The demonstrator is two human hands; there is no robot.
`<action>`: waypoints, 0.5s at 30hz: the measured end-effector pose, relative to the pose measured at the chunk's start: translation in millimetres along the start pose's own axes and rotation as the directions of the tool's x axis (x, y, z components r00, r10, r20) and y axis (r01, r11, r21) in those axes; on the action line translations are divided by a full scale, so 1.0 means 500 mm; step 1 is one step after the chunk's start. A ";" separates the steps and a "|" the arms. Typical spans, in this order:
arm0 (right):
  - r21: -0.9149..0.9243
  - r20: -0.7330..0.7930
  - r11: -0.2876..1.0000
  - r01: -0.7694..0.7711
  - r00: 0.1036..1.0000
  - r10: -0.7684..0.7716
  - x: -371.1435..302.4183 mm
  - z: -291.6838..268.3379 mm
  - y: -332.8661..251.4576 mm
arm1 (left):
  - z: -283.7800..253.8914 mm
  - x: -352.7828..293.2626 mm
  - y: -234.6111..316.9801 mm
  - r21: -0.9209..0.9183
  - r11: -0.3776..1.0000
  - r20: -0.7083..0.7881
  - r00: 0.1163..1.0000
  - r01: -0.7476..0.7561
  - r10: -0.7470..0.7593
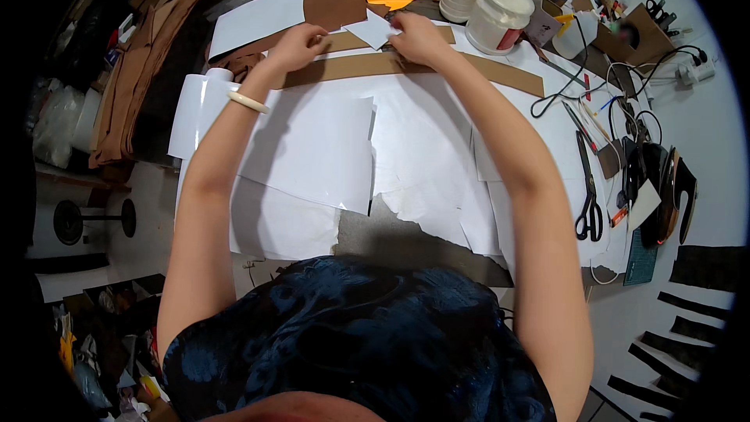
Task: The person uses scissors to trim a brown material and a white sheet on a workbench. They then use an iron to press the brown material and the white sheet. The person continues to cut the white sheet and the brown material into specific shapes.
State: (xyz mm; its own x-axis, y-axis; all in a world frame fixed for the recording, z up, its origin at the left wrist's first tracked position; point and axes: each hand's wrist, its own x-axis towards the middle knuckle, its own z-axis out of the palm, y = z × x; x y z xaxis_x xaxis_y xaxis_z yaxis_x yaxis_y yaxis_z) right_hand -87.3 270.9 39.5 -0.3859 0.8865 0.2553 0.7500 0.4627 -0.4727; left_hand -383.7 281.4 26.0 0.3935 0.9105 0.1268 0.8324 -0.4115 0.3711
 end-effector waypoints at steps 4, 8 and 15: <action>-0.093 0.023 0.935 -0.343 0.938 0.346 0.165 0.098 0.029 | 0.043 -0.018 0.051 -0.073 0.994 -0.105 0.991 -0.087 0.079; -0.044 0.090 0.867 -0.496 0.863 0.497 0.202 0.127 0.048 | 0.019 -0.092 0.124 -0.496 0.868 -0.135 0.986 0.014 -0.093; 0.698 0.174 0.564 -0.441 0.868 0.464 0.093 -0.030 -0.037 | 0.044 -0.113 0.180 -0.950 0.044 0.291 0.930 0.308 -0.223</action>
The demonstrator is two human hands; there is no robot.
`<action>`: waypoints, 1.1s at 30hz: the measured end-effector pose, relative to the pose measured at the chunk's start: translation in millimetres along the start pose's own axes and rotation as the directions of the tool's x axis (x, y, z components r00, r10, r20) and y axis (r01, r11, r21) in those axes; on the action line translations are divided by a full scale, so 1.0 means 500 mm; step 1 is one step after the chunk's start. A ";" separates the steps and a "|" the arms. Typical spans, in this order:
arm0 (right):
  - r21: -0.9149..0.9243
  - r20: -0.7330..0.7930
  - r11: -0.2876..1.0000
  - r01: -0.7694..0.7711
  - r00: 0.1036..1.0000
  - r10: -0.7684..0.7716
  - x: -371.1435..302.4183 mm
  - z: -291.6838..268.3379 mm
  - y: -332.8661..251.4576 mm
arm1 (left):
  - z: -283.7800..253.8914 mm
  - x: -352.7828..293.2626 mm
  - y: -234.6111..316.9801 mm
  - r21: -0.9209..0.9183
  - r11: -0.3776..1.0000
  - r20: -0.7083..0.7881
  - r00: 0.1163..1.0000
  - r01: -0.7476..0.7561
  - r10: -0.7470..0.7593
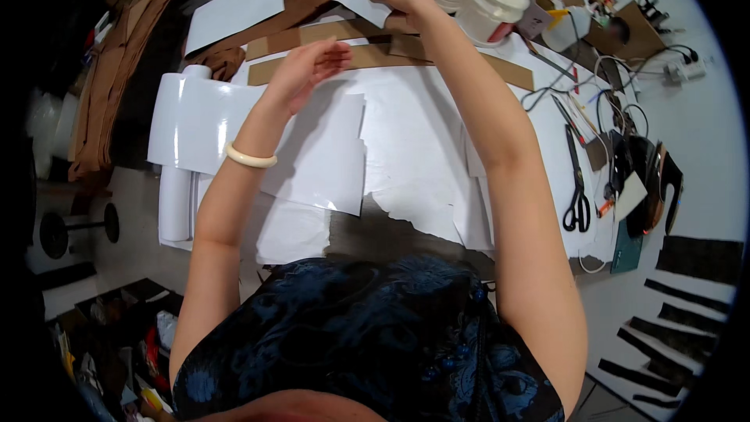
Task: The person uses scissors to trim a brown material and a white sheet on a workbench. They then use an iron to press the brown material and the white sheet. The person continues to cut the white sheet and the brown material into specific shapes.
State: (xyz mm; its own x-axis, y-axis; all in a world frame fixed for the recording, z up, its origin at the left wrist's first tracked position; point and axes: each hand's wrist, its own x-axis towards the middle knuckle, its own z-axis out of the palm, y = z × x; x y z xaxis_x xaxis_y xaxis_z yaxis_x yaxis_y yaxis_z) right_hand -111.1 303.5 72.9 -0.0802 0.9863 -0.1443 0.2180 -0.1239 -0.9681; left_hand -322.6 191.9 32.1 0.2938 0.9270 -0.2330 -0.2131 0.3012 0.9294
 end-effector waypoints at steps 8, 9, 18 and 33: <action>0.256 -0.120 0.966 -0.043 0.990 0.076 -0.449 -0.144 0.123 | 0.178 0.063 -0.063 -0.686 0.666 0.342 0.938 0.294 -0.061; 0.327 -0.101 0.944 -0.045 0.991 0.082 -0.503 -0.155 0.149 | 0.179 0.071 -0.082 -0.661 0.686 0.354 0.933 0.303 -0.071; 0.429 -0.150 0.893 -0.133 0.965 0.216 -0.776 -0.239 0.206 | 0.298 -0.011 -0.063 -0.522 0.833 0.162 0.980 0.182 -0.113; -0.409 -0.768 0.884 -0.225 0.609 -0.200 -0.839 -0.465 0.293 | 0.272 -0.011 -0.157 0.665 0.665 -0.127 0.826 -0.340 0.549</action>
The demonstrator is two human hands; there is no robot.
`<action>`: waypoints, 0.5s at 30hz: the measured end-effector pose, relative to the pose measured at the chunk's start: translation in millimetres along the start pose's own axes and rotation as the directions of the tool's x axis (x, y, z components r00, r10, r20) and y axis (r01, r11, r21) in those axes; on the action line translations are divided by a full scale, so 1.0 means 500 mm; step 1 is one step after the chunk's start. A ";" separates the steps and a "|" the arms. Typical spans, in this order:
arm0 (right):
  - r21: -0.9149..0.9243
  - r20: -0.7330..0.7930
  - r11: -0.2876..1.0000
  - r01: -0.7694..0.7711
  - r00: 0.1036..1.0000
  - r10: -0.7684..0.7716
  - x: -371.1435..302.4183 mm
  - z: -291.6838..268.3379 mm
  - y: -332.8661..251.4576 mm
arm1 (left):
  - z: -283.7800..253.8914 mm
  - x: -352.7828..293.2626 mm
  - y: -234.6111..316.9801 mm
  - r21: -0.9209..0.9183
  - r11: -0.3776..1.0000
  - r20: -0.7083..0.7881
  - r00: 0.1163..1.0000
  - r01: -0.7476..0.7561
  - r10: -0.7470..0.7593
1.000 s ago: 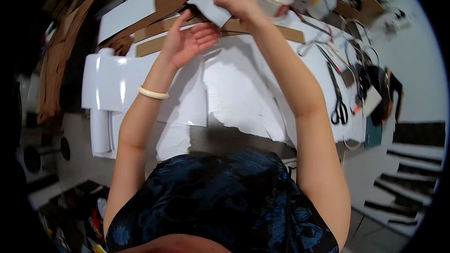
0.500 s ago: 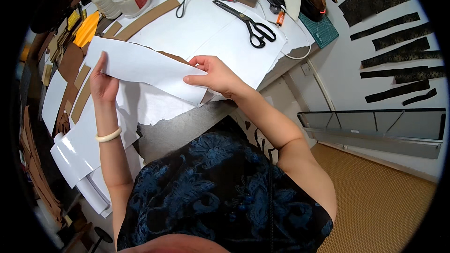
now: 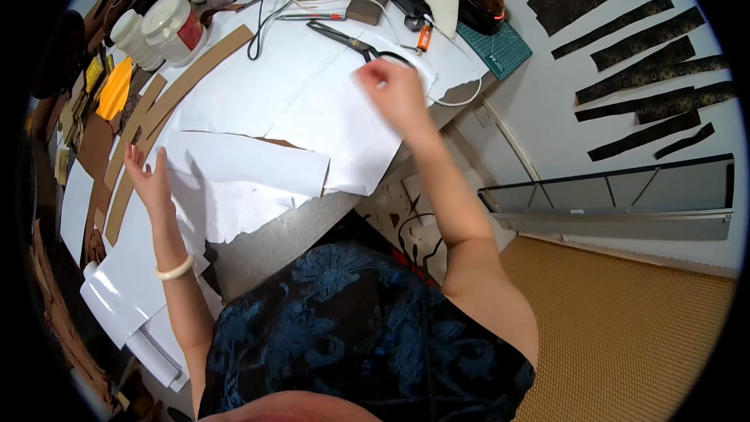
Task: The person uses scissors to trim a brown material and a white sheet on a workbench. They then use an iron to press the brown material and the white sheet. The person continues to cut the white sheet and the brown material into specific shapes.
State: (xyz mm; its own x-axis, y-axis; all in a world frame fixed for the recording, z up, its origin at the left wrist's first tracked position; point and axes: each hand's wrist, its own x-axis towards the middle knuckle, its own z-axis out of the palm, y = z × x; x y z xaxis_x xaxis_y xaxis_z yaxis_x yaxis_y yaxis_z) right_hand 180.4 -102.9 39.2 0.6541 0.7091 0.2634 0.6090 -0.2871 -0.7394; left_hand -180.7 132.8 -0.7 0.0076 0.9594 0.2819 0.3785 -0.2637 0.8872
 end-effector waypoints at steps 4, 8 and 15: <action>-0.284 -0.495 0.943 -0.171 0.869 0.008 0.226 -0.116 0.266 | -0.009 -0.054 0.064 0.050 0.955 0.289 0.920 -0.292 0.266; -0.340 -0.548 0.841 -0.421 0.815 0.187 0.314 -0.143 0.390 | 0.008 -0.143 0.114 0.122 0.897 0.386 0.853 -0.425 0.351; 0.029 -0.583 0.996 -0.084 0.808 0.085 0.308 -0.175 0.406 | -0.011 -0.219 0.158 0.083 0.831 0.738 0.594 -0.550 0.320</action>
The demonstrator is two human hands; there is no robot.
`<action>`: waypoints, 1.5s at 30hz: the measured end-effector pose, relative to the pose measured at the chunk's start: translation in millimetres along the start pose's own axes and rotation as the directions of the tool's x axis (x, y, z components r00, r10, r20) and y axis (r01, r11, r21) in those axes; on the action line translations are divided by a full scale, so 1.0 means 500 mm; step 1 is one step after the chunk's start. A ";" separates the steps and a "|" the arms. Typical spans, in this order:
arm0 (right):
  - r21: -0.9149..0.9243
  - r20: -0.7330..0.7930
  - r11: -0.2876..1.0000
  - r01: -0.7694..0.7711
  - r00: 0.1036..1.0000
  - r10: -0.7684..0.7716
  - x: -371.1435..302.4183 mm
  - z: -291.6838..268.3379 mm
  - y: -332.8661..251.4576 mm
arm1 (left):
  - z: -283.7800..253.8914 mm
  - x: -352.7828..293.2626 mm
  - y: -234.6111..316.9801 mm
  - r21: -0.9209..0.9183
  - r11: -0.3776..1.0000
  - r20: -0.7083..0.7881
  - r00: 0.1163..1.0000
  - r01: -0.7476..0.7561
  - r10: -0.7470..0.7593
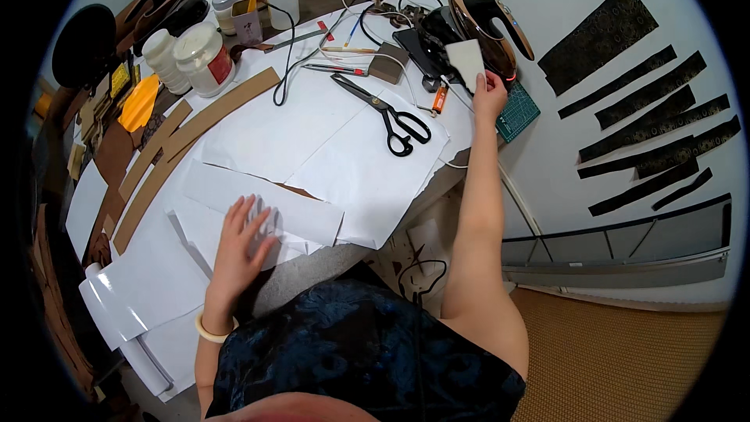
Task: The person uses scissors to trim a brown material and a white sheet on a workbench. They then use an iron to press the brown material and the white sheet. The person continues to cut the white sheet and the brown material into specific shapes.
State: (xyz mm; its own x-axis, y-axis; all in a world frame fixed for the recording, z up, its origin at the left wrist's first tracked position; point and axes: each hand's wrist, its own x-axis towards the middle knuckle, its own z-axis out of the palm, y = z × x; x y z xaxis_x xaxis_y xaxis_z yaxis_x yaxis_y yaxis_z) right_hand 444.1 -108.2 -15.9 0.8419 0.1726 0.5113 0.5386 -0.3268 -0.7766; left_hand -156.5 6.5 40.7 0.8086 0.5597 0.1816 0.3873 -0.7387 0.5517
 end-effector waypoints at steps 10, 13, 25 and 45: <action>-0.195 0.189 0.792 0.579 0.814 -0.549 0.083 0.136 -0.219 | 0.030 -0.002 -0.013 0.172 0.985 0.106 0.994 -0.016 -0.002; -0.314 0.443 0.713 0.627 0.761 -0.475 0.205 0.282 -0.264 | 0.050 -0.004 -0.008 0.145 0.989 0.003 0.999 0.041 -0.042; -0.615 0.771 0.530 0.584 0.586 0.249 0.398 0.606 -0.092 | 0.069 0.005 -0.014 0.126 0.983 -0.006 0.991 0.135 -0.136; -0.012 0.520 0.923 -0.384 0.786 0.334 0.627 0.821 0.019 | 0.078 0.004 -0.039 0.211 0.965 0.065 0.983 0.153 -0.170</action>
State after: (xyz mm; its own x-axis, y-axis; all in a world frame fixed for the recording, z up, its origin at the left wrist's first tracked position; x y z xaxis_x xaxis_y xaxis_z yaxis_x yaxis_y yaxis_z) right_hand 726.5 324.4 -14.2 0.8589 0.5098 -0.0490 0.1731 -0.3790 -0.9090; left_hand -144.9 7.4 -1.6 0.7583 0.6512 0.0318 0.5909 -0.7071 0.3884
